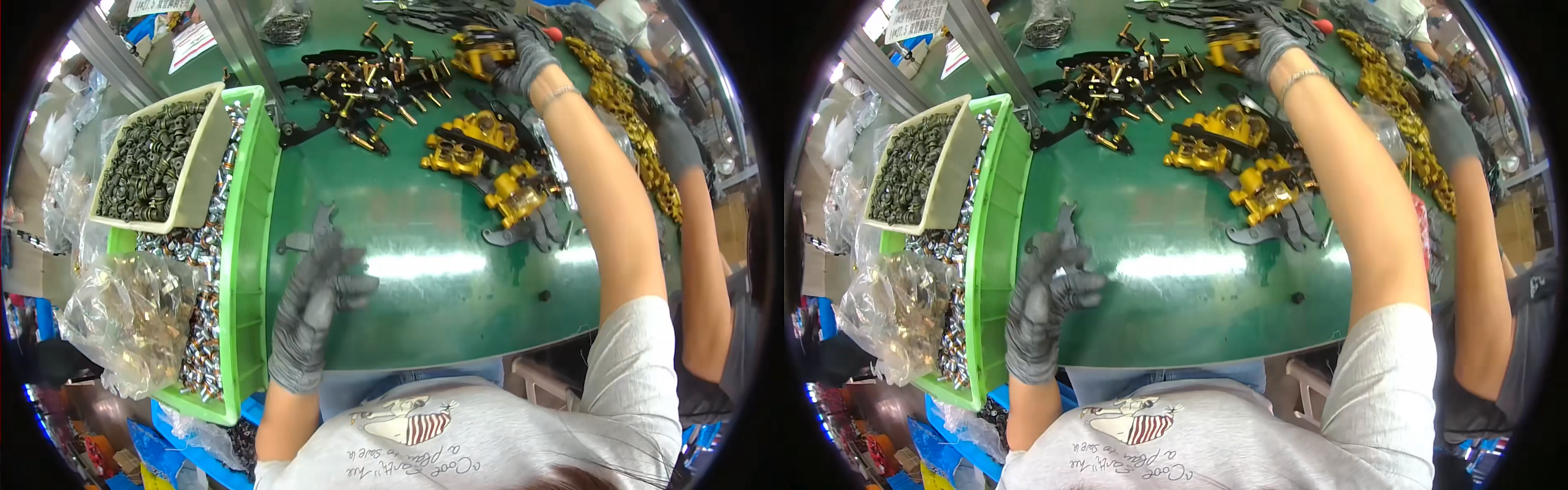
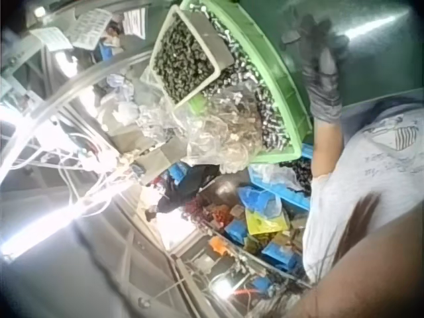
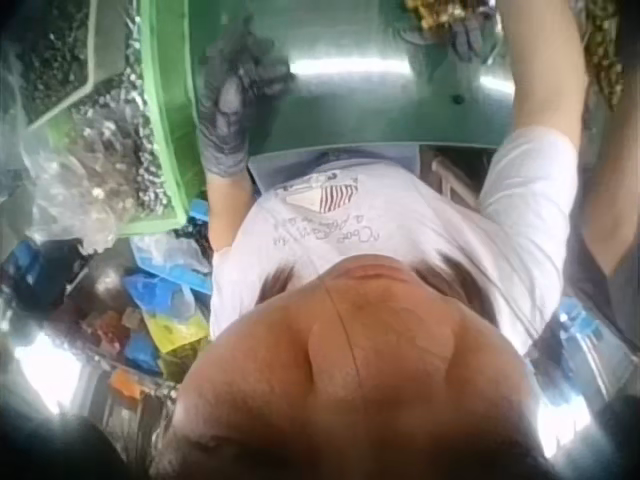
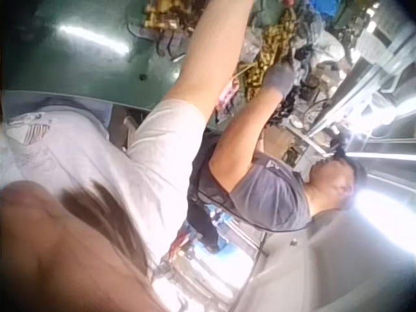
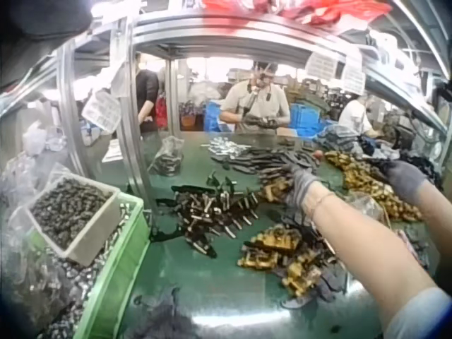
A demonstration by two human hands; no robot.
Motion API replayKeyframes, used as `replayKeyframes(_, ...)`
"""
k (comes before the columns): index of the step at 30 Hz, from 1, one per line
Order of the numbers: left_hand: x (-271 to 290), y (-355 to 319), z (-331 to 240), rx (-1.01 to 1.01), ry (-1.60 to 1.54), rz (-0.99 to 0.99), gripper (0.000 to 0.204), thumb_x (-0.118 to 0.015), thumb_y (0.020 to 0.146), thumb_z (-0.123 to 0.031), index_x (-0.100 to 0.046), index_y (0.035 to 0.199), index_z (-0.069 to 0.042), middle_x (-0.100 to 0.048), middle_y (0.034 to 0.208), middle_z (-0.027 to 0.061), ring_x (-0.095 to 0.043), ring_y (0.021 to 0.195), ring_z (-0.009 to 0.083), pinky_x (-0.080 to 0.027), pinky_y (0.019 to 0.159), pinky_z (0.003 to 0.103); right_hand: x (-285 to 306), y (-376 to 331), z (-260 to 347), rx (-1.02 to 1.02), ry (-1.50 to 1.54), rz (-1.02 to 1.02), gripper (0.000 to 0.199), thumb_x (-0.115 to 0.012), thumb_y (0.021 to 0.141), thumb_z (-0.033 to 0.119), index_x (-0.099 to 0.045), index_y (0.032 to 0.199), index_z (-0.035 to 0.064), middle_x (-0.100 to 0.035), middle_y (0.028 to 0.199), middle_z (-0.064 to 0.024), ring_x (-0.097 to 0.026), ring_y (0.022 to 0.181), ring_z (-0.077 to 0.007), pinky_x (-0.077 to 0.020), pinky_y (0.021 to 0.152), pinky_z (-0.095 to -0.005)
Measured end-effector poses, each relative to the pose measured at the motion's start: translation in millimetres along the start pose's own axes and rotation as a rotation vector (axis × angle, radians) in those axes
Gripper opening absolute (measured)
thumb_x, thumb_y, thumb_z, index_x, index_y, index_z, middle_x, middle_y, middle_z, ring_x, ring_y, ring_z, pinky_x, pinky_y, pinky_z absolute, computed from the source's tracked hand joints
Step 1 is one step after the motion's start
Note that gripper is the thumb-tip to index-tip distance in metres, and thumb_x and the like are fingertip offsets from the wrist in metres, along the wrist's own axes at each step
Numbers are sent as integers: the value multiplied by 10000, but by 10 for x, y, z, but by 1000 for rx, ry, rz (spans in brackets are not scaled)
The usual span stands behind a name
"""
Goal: Assembling gold-colored metal brake calipers by manually inserting brake pads and hardware pins.
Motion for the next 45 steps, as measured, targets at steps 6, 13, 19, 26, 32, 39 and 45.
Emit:
replayKeyframes(6,245,-102,433,162,56,-26,417,-602,890,-254,-527,1210,2,-635,1021,112,-614,895,176,-497,789,293,433,1453,771,350,-505,25,307,-601,863,147,-532,1156,90,-581,1169,-110,-596,1000,-262,-527,850,-371)
replayKeyframes(13,206,-69,422,215,50,-13,309,-572,897,-144,-560,1170,-1,-639,996,94,-603,894,144,-486,791,272,-23,-241,313,399,-951,127,397,-646,857,251,-547,1206,91,-620,1094,-82,-599,998,-242,-494,836,-341)
replayKeyframes(19,208,-92,381,172,24,-48,298,-573,888,-106,-565,1166,1,-641,983,87,-605,910,150,-483,826,285,-507,-1193,-801,825,-1971,640,332,-665,830,282,-601,1075,68,-615,994,-73,-594,884,-208,-487,786,-348)
replayKeyframes(26,13,-144,447,-59,215,-23,479,-663,834,-142,-489,1268,-36,-550,1204,153,-550,1080,219,-477,886,316,-432,-1732,-988,829,-1525,499,311,-690,799,240,-590,1014,38,-596,909,-94,-584,843,-197,-480,772,-324)
replayKeyframes(32,-224,-211,187,-412,434,-170,637,-721,769,-149,-422,1324,-60,-462,1310,157,-507,1156,253,-468,913,364,-80,-2491,-1253,426,-1136,431,219,-669,819,160,-607,980,26,-604,897,-96,-587,820,-192,-489,741,-304)
replayKeyframes(39,-411,-91,164,-127,678,181,724,-761,673,-87,-432,1319,-84,-473,1270,181,-514,1147,301,-463,934,378,857,-2365,-753,710,-1693,169,229,-673,787,95,-643,1012,66,-607,958,-104,-579,861,-222,-475,750,-308)
replayKeyframes(45,-693,-82,52,-208,944,429,687,-779,658,-71,-482,1278,-75,-518,1231,140,-553,1089,270,-463,936,342,1155,-2272,-914,853,-1740,160,375,-755,674,117,-655,1034,91,-604,1020,-130,-565,973,-328,-467,853,-402)
Point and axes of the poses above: each hand's wrist, its own y-axis towards the middle knuckle, its own x-axis out of the back of the hand, z = x × y, the point moved 7 cm from there along y, towards the middle knuckle
